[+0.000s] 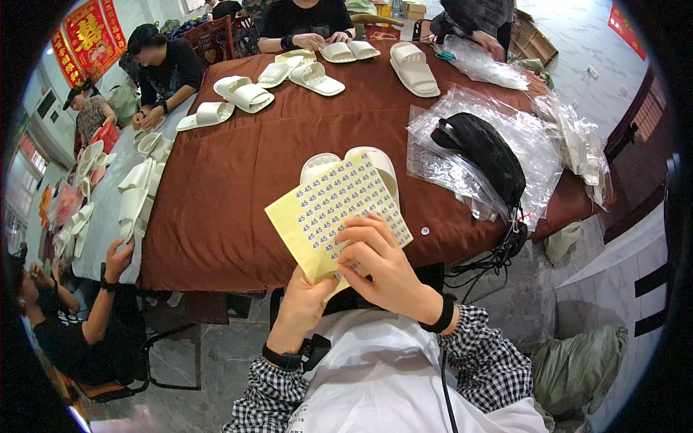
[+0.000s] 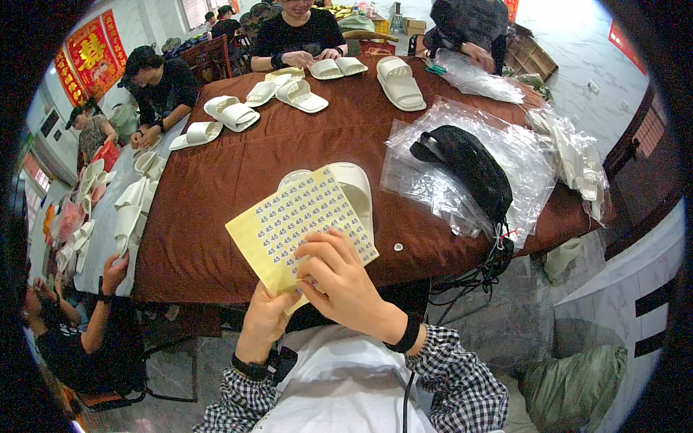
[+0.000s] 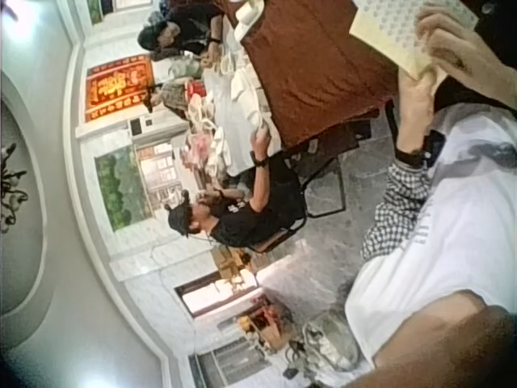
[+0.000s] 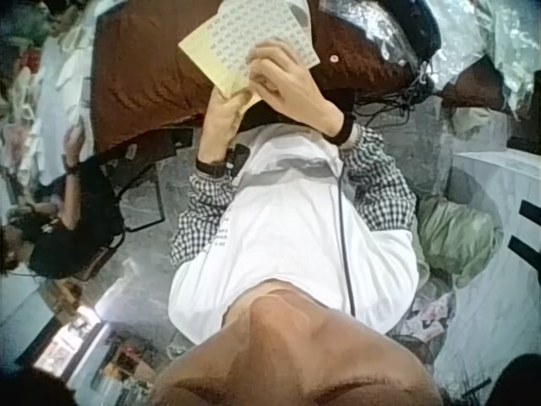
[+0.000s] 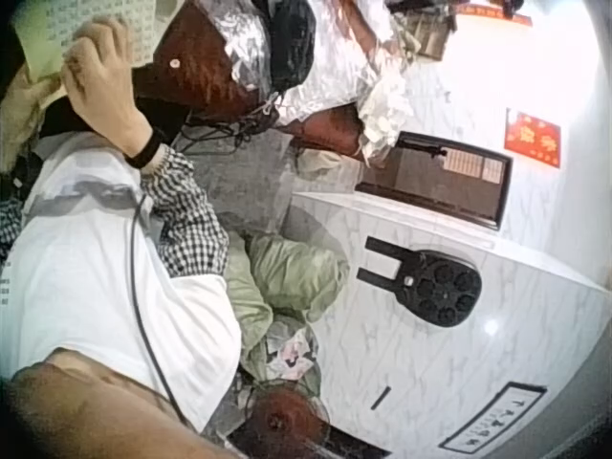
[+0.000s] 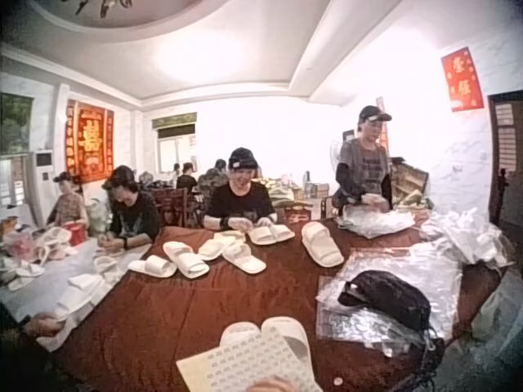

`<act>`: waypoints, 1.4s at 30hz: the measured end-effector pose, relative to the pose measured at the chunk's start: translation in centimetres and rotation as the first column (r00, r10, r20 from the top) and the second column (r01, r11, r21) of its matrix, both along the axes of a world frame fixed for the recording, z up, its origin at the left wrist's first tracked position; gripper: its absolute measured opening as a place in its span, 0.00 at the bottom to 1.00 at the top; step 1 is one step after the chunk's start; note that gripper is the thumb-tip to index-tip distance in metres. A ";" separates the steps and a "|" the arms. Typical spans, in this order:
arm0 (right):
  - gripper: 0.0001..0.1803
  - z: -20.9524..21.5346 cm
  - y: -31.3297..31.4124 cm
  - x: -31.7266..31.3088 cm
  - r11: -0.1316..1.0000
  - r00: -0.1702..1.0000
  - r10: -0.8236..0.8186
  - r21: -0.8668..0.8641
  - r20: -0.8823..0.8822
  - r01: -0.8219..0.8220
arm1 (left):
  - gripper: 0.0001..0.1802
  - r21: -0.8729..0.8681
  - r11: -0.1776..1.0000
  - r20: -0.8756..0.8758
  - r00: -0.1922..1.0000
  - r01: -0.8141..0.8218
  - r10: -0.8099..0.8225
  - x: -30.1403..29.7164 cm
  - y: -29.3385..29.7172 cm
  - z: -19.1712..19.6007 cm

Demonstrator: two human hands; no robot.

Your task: Applying size labels to white slippers and organizing them into bags in a factory setting.

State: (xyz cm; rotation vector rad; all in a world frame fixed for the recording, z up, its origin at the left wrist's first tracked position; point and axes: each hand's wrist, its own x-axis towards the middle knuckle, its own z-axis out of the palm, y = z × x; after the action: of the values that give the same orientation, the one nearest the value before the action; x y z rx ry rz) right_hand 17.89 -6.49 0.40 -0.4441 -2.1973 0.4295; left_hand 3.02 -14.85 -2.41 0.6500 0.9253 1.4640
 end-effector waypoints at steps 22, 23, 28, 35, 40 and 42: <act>0.13 -1.4 -0.5 -1.1 0.996 0.997 -0.082 -0.017 0.003 0.082 | 0.29 0.171 0.985 0.031 0.999 -0.036 0.031 0.7 -0.2 -0.7; 0.13 -1.4 -0.5 -1.2 0.994 0.994 -0.105 -0.015 -0.024 0.105 | 0.28 0.128 0.992 -0.069 0.997 -0.015 0.024 0.8 -0.1 -0.9; 0.13 -0.8 -0.3 -1.1 0.992 0.992 -0.124 0.018 0.022 0.123 | 0.29 0.147 0.988 0.062 0.997 -0.050 0.041 1.6 0.6 -1.4; 0.15 -0.6 -0.4 -0.9 0.995 0.992 -0.099 0.036 0.083 0.097 | 0.28 0.126 0.989 0.149 0.987 -0.072 0.052 1.4 0.9 -0.5; 0.19 -0.5 0.0 -0.6 0.999 0.992 -0.025 0.022 0.121 0.022 | 0.27 0.109 0.986 0.157 0.982 -0.125 0.107 1.0 0.5 -0.2; 0.20 -0.6 0.1 -0.4 1.000 0.988 0.015 0.002 0.152 -0.015 | 0.27 0.094 0.982 0.186 0.972 -0.162 0.142 0.9 0.8 -0.5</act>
State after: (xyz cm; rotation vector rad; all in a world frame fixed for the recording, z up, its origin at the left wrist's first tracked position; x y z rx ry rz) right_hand 17.44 -6.38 -0.15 -0.4723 -2.3500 0.4115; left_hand 3.88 -14.05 -2.89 0.5252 0.7731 1.6900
